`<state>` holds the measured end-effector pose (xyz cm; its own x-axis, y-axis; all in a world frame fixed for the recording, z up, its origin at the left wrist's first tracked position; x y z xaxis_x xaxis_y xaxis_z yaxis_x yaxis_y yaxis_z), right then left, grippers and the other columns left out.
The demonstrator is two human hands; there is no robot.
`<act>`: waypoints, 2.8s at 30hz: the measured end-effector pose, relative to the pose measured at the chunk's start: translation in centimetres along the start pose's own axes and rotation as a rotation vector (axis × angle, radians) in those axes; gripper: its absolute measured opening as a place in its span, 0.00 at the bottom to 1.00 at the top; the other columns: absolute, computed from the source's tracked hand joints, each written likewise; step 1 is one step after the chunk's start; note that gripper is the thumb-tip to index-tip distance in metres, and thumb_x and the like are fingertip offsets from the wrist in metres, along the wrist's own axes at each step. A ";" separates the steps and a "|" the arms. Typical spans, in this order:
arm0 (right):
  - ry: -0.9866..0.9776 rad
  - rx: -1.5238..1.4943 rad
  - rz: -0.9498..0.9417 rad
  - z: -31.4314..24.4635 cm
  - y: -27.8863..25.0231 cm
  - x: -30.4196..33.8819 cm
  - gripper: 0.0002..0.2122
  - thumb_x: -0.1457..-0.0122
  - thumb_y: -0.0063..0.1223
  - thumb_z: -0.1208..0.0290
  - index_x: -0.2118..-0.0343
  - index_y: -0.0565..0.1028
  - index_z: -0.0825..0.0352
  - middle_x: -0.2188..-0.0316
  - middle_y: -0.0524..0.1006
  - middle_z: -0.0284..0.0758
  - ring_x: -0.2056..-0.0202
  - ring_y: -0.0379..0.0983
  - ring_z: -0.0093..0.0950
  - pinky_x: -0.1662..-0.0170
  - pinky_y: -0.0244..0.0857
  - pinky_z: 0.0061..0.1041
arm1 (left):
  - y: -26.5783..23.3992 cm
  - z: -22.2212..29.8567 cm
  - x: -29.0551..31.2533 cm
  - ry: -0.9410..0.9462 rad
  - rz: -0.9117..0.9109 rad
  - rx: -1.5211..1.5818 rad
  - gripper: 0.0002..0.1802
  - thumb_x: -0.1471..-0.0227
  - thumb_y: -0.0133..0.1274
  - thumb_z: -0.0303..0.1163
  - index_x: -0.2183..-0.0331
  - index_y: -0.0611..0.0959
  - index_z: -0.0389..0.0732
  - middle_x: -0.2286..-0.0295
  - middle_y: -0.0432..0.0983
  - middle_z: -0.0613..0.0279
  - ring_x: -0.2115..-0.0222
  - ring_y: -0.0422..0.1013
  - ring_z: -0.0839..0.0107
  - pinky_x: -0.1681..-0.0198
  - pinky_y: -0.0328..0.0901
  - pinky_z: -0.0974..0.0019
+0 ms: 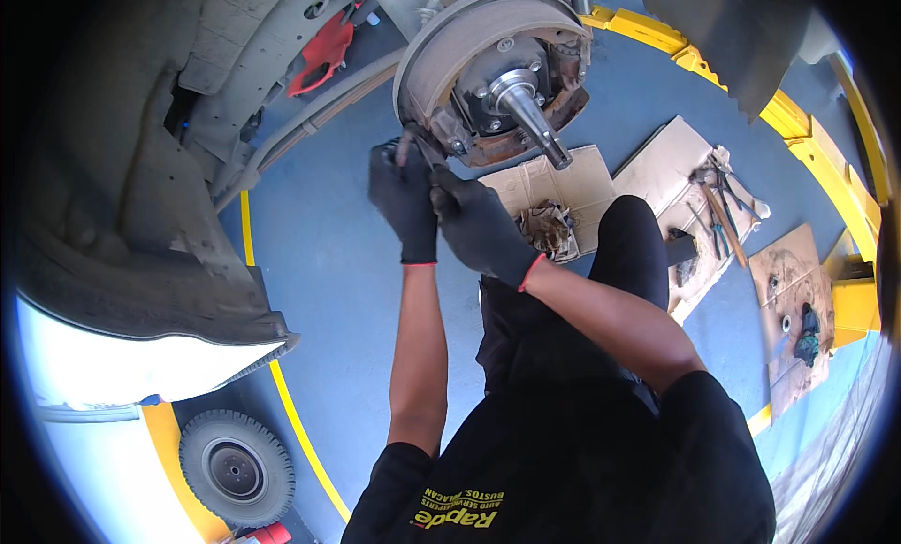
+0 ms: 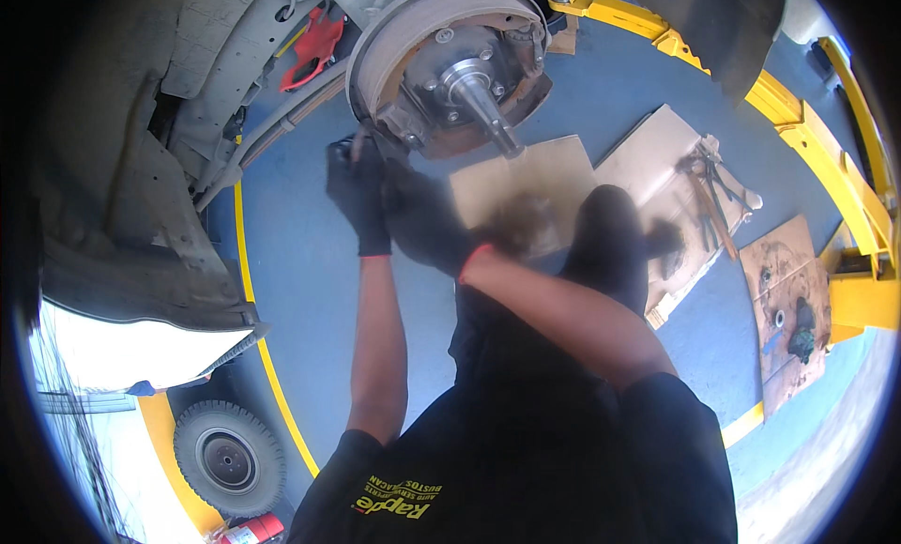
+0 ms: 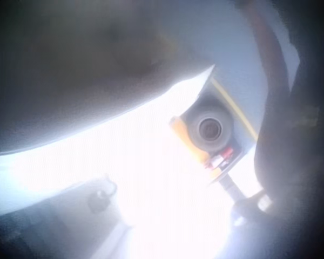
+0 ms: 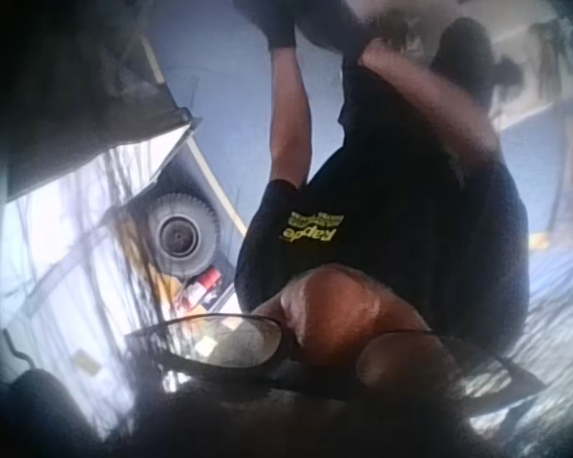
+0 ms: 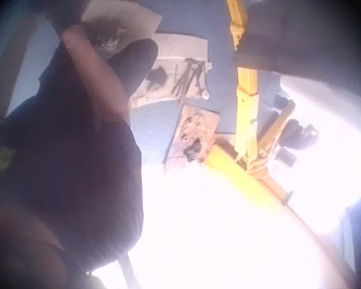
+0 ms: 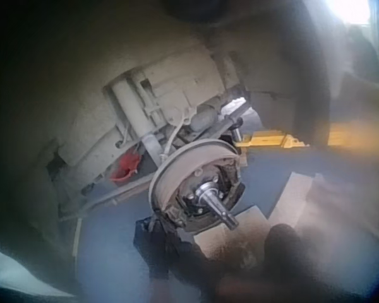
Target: The person cleans a vehicle's brake assembly using a rag and a spray can. They wipe the hub and surrounding components, spray a cleaning agent onto the parts, and continue wiping to remove grime.
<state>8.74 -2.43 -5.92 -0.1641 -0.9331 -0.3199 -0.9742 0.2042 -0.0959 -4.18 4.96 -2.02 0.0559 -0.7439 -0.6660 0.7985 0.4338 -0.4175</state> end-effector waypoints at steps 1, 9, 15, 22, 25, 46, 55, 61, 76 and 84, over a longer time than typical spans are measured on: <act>0.025 0.045 0.002 0.2 0.1 0.1 0.18 0.27 0.48 0.71 0.36 0.75 0.66 0.65 0.81 0.59 0.63 0.80 0.59 0.60 0.72 0.50 | -0.6 0.4 -0.1 0.037 0.054 0.037 0.11 0.35 0.59 0.35 0.61 0.82 0.35 0.66 0.84 0.47 0.66 0.81 0.52 0.60 0.73 0.55; 0.029 0.358 -0.115 7.4 -1.6 1.7 0.21 0.28 0.50 0.71 0.33 0.73 0.62 0.65 0.82 0.58 0.62 0.80 0.59 0.60 0.71 0.55 | 6.1 -5.7 6.5 -0.395 0.072 0.110 0.14 0.32 0.58 0.38 0.61 0.79 0.35 0.71 0.83 0.51 0.72 0.80 0.58 0.65 0.72 0.55; 0.006 0.427 -0.177 10.5 -1.5 2.7 0.23 0.28 0.48 0.71 0.31 0.70 0.60 0.66 0.82 0.56 0.64 0.80 0.58 0.61 0.70 0.58 | 6.6 -6.7 7.4 -0.317 0.058 0.211 0.14 0.31 0.57 0.38 0.62 0.78 0.36 0.74 0.82 0.52 0.73 0.81 0.55 0.67 0.71 0.51; -0.030 0.488 -0.150 10.1 -2.6 5.9 0.23 0.27 0.49 0.67 0.30 0.71 0.59 0.66 0.83 0.54 0.64 0.80 0.58 0.59 0.70 0.60 | 6.8 -8.0 9.9 -0.103 -0.202 -0.010 0.12 0.31 0.55 0.37 0.59 0.80 0.37 0.72 0.82 0.48 0.71 0.81 0.49 0.64 0.73 0.49; -0.040 0.547 -0.118 8.5 -6.5 7.5 0.23 0.28 0.50 0.67 0.31 0.72 0.57 0.65 0.84 0.53 0.63 0.81 0.57 0.59 0.72 0.58 | 7.0 -7.8 13.5 -0.008 -0.331 -0.041 0.13 0.30 0.56 0.37 0.57 0.81 0.36 0.70 0.82 0.50 0.68 0.80 0.56 0.60 0.73 0.53; 0.053 0.934 -0.132 7.3 -15.2 9.3 0.24 0.28 0.52 0.63 0.30 0.71 0.56 0.71 0.83 0.50 0.66 0.83 0.52 0.62 0.75 0.53 | 20.7 -7.6 14.8 -0.709 -0.582 0.838 0.17 0.30 0.56 0.31 0.46 0.87 0.34 0.55 0.86 0.63 0.54 0.77 0.75 0.47 0.69 0.67; 0.066 0.940 0.154 4.2 -21.8 8.0 0.25 0.27 0.52 0.63 0.29 0.68 0.59 0.73 0.82 0.49 0.69 0.82 0.50 0.65 0.73 0.51 | 25.6 5.8 13.9 -0.879 -0.710 1.770 0.29 0.29 0.55 0.44 0.33 0.74 0.45 0.40 0.77 0.59 0.43 0.77 0.62 0.39 0.75 0.54; 0.127 0.948 0.113 6.2 -17.2 3.0 0.32 0.32 0.52 0.69 0.28 0.58 0.74 0.71 0.83 0.54 0.70 0.82 0.53 0.70 0.72 0.56 | 27.2 4.2 13.5 -0.838 -0.665 1.678 0.23 0.29 0.54 0.42 0.39 0.79 0.41 0.48 0.82 0.56 0.50 0.81 0.62 0.47 0.79 0.55; 0.177 0.660 -0.103 5.9 -18.6 3.7 0.25 0.33 0.54 0.70 0.34 0.70 0.71 0.69 0.84 0.51 0.68 0.84 0.49 0.62 0.75 0.48 | 21.5 1.3 15.0 -0.586 -0.587 0.907 0.21 0.34 0.60 0.32 0.44 0.81 0.32 0.52 0.82 0.57 0.51 0.78 0.69 0.47 0.71 0.61; 0.191 0.523 -0.149 6.5 -21.3 9.6 0.30 0.38 0.70 0.68 0.34 0.71 0.70 0.63 0.86 0.38 0.61 0.83 0.27 0.55 0.77 0.31 | 12.7 8.3 18.6 -0.575 -0.924 1.011 0.24 0.30 0.53 0.35 0.37 0.77 0.37 0.45 0.78 0.61 0.45 0.73 0.73 0.38 0.67 0.65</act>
<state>28.94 -13.79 -13.10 -0.1036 -0.9900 -0.0962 -0.7909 0.1407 -0.5956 11.99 -7.63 -14.55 -0.6601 -0.7509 0.0196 0.7369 -0.6423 0.2107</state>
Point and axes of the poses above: each hand's wrist, its own x-axis away from the middle knuckle, its own y-axis out of the palm, z = x × y, the point moved 9 cm from there along -x, towards the middle knuckle
